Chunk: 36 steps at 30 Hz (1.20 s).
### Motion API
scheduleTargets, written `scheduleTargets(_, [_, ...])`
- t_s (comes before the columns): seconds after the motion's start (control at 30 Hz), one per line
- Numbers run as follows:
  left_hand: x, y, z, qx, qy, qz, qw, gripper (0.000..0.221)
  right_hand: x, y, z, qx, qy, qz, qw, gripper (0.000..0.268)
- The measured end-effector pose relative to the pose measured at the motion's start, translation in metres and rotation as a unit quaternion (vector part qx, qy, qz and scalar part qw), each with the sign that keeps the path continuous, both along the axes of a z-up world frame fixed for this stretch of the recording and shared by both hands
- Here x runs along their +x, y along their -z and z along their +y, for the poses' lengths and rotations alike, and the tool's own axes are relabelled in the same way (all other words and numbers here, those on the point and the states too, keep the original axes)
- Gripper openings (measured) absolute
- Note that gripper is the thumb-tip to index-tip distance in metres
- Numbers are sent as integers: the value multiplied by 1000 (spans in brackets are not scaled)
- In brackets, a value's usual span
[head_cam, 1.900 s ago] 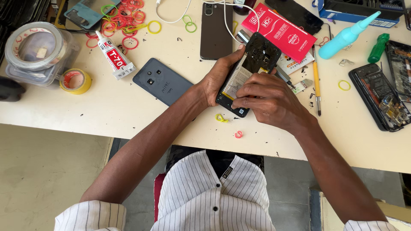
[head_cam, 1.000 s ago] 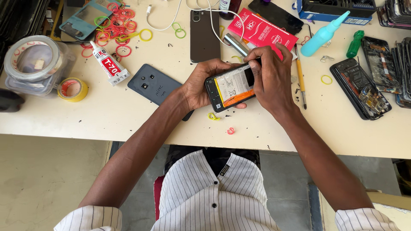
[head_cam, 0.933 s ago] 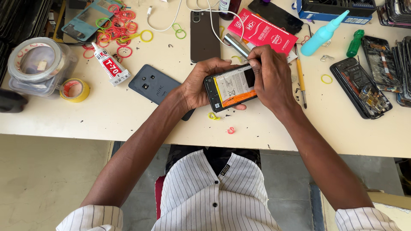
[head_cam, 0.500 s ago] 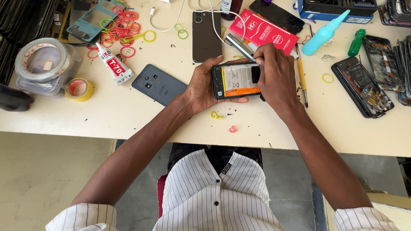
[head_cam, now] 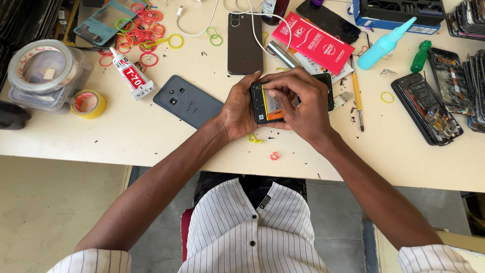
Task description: The person disassembles a mobile phone using a thin prying tool to lift interior components and adhesive strips, then uses a precision screwdriver to remove screws from the internal chassis.
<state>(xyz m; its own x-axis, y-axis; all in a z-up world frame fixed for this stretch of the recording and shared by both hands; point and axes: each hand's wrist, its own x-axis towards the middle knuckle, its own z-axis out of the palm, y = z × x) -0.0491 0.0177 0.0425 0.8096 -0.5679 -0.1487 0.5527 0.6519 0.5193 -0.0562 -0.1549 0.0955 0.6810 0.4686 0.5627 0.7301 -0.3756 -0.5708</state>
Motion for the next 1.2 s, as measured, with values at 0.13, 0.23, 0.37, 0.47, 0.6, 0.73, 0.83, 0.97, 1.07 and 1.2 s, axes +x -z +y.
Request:
scheduleTargets(0.13, [1, 7, -5, -40, -31, 0, 999, 71, -2, -3, 4, -8, -5, -16, 1000, 14])
scheduleTargets(0.23, [-1, -3, -3, -8, -26, 2, 1000, 72, -1, -4, 6, -6, 5, 1, 1000, 13])
scheduleTargets(0.37, [-4, -12, -3, 14, -31, 1, 999, 75, -2, -2, 9, -4, 12, -15, 1000, 12])
scheduleTargets(0.47, [-4, -10, -6, 17, -41, 9, 999, 73, -2, -1, 10, -3, 19, -23, 1000, 13])
scheduleTargets(0.6, [-2, 0, -7, -2, -39, -1, 999, 65, -5, 0, 13, 2, 21, -25, 999, 13])
scheduleTargets(0.73, [0, 7, -7, -21, -28, 3, 999, 57, -7, 2, 15, -21, -7, -83, 996, 14])
scheduleTargets(0.83, [2, 4, -6, 0, -24, 8, 1000, 54, -6, 4, 12, -51, -24, -114, 992, 18])
scheduleTargets(0.97, [-3, -10, 0, -12, -1, -10, 1000, 55, -4, 6, 1, -73, -70, -74, 992, 20])
scheduleTargets(1.07, [-2, -14, -3, 33, -2, -12, 999, 53, 0, 7, -3, -35, -76, -55, 995, 17])
scheduleTargets(1.2, [2, -3, -7, -12, -18, -2, 1000, 54, 4, 8, 2, -1, -21, -29, 999, 16])
